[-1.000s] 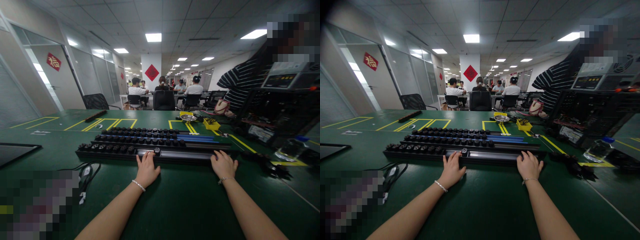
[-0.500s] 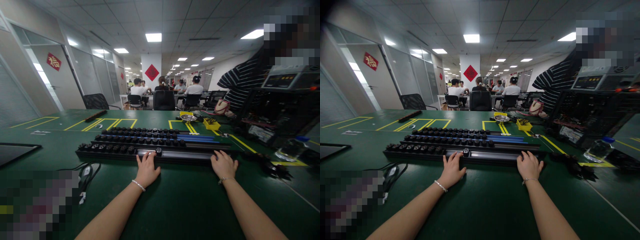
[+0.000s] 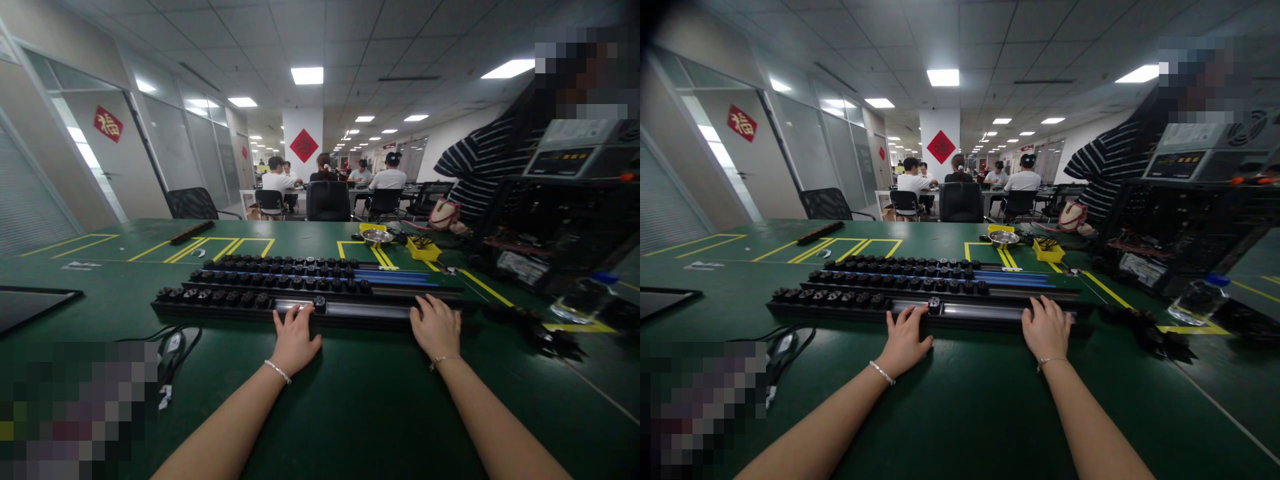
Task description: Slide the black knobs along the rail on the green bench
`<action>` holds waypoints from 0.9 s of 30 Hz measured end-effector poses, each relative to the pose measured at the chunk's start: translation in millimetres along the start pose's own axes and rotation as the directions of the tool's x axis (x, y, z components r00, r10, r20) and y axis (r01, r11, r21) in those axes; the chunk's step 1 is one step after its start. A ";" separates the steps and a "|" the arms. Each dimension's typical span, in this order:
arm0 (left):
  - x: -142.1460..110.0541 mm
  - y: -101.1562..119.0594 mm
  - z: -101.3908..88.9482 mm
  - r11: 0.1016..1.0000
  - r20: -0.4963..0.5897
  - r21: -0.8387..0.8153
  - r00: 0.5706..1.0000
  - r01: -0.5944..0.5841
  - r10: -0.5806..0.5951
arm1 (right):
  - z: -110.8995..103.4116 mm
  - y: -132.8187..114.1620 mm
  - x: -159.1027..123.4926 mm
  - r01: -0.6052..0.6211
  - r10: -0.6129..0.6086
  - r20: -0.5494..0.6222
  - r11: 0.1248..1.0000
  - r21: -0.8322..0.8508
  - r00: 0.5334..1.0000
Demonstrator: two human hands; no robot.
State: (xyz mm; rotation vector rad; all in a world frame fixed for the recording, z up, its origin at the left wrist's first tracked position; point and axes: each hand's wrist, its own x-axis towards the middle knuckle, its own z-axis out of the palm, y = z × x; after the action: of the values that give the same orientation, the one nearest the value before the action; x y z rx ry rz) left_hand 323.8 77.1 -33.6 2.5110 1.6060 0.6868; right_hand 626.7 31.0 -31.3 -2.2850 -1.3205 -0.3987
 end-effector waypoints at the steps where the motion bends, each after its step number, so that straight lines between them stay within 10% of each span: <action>1: 0.1 -0.2 0.5 1.000 -0.005 -0.001 1.000 -0.004 0.004 | -2.2 -7.3 -1.8 0.052 -0.052 -0.001 0.999 0.010 0.999; 13: -0.3 3.7 0.4 1.000 0.002 0.029 1.000 0.000 0.000 | -14.0 -111.0 -50.2 0.433 -0.498 0.189 0.850 0.301 0.846; 27: 0.7 3.2 6.2 0.999 -0.023 0.012 0.999 -0.035 0.035 | -2.0 -115.1 -57.2 0.516 -0.569 0.244 0.819 0.251 0.785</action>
State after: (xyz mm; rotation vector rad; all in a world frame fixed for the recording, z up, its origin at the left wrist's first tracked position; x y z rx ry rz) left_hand 329.3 77.3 -38.0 2.5544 1.5813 0.7146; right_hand 498.4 37.2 -27.6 -1.8336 -2.1013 -0.0941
